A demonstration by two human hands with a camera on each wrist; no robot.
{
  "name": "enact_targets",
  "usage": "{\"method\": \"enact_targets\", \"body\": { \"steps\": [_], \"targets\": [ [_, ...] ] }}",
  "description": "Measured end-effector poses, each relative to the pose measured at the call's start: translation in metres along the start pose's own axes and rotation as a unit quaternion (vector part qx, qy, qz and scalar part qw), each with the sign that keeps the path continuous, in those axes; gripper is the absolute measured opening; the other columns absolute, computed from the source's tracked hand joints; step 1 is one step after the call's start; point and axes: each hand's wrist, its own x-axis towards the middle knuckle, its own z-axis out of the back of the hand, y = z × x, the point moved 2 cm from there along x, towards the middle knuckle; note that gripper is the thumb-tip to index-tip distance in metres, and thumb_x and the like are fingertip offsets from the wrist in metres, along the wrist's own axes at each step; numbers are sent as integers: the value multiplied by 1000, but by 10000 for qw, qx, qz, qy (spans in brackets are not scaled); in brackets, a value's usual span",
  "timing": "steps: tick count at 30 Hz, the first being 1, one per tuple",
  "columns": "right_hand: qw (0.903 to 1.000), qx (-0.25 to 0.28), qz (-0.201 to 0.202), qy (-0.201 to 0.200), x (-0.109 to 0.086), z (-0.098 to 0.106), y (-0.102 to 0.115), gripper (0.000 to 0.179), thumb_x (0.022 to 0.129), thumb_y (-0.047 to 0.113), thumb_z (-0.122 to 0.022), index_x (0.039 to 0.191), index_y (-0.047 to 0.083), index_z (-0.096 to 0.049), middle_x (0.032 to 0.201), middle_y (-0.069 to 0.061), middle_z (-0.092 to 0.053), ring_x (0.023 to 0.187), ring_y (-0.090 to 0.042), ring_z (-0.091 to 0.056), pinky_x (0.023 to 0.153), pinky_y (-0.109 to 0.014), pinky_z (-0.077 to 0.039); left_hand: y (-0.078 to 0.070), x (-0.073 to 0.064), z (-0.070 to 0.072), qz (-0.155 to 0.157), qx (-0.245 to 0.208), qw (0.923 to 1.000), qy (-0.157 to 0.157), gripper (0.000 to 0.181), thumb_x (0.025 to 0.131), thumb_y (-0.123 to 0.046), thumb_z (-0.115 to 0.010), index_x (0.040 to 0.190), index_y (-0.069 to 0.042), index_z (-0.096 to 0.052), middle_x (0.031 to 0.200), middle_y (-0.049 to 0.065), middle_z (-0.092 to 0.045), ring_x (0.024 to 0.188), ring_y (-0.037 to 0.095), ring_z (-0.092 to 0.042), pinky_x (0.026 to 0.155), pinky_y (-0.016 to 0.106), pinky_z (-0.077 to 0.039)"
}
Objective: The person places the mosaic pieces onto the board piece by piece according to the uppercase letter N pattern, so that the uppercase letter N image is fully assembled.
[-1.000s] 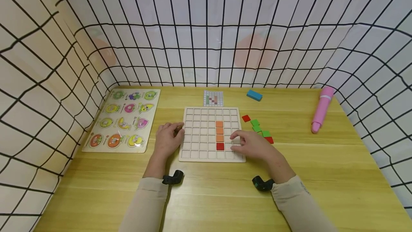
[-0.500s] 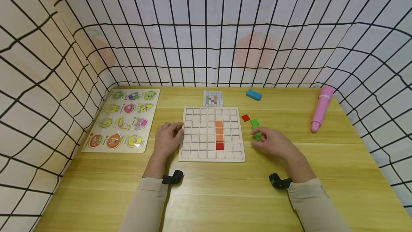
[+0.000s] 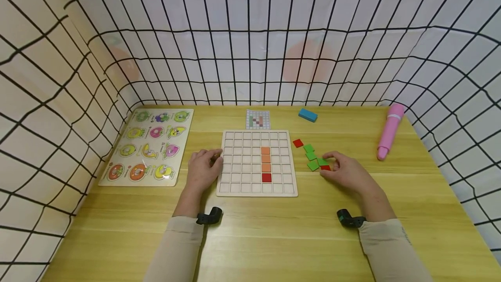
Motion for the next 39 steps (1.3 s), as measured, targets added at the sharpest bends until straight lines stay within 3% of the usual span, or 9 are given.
{"method": "enact_targets", "body": {
  "steps": [12, 20, 24, 32, 39],
  "targets": [
    [9999, 37, -161, 49, 2, 3, -10, 54, 92, 39, -73, 131, 6, -58, 81, -5, -49, 71, -19, -47, 66, -33, -37, 2, 0, -2, 3, 9, 10000, 1, 36, 98, -27, -61, 130, -15, -71, 109, 10, -71, 105, 31, -53, 101, 47, -34],
    [9996, -137, -245, -95, -1, 6, -12, 44, 92, 41, -73, 119, 7, -64, 83, -5, -54, 74, -19, -50, 68, -32, -39, 1, 0, -1, 19, -42, 10000, 19, 35, 98, -27, -61, 129, -15, -71, 108, 10, -70, 105, 31, -52, 101, 47, -34],
    [9996, -21, -288, -45, -1, 7, -15, 45, 92, 42, -73, 120, 8, -63, 83, -4, -53, 74, -19, -49, 67, -32, -38, 1, -1, -1, 17, -50, 10000, 6, 35, 98, -26, -62, 129, -15, -71, 108, 10, -70, 104, 31, -52, 100, 47, -34],
    [9997, 98, 151, 138, -5, 15, -23, 49, 92, 38, -74, 130, 11, -62, 75, 0, -44, 67, -15, -42, 67, -31, -34, 2, 0, -1, 6, -64, 10000, -3, 34, 98, -26, -62, 129, -15, -72, 106, 10, -70, 103, 31, -52, 100, 47, -34],
    [9992, 180, 268, 245, -5, 16, -29, 49, 92, 33, -75, 133, 8, -62, 75, 1, -44, 66, -15, -42, 64, -29, -34, 1, 0, -1, 28, -59, 10000, 14, 35, 98, -27, -62, 129, -15, -71, 107, 10, -70, 104, 31, -52, 101, 48, -34]
  ]
}}
